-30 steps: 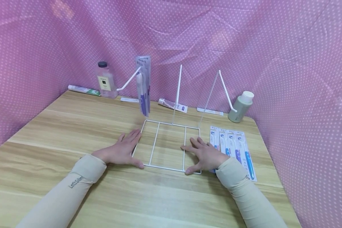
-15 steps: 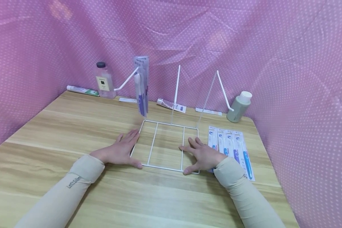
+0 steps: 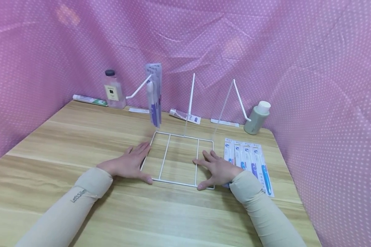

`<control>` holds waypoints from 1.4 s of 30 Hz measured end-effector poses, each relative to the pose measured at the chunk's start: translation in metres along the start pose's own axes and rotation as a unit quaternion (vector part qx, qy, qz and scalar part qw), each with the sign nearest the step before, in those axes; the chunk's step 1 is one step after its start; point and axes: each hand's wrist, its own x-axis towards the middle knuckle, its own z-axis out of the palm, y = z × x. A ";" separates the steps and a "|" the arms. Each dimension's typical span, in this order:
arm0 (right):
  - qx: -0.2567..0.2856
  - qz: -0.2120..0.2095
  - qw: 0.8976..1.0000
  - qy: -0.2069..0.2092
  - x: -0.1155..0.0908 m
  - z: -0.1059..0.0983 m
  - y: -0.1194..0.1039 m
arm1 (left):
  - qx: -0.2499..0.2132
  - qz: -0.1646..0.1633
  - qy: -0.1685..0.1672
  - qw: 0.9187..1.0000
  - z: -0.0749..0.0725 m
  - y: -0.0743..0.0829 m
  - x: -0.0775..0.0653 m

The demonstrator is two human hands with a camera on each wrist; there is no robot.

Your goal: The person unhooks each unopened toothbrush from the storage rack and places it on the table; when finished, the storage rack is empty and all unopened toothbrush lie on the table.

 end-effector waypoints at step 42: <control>0.017 0.008 1.000 -0.002 0.000 -0.001 0.005 | -0.477 0.017 0.395 0.785 -0.180 0.065 0.042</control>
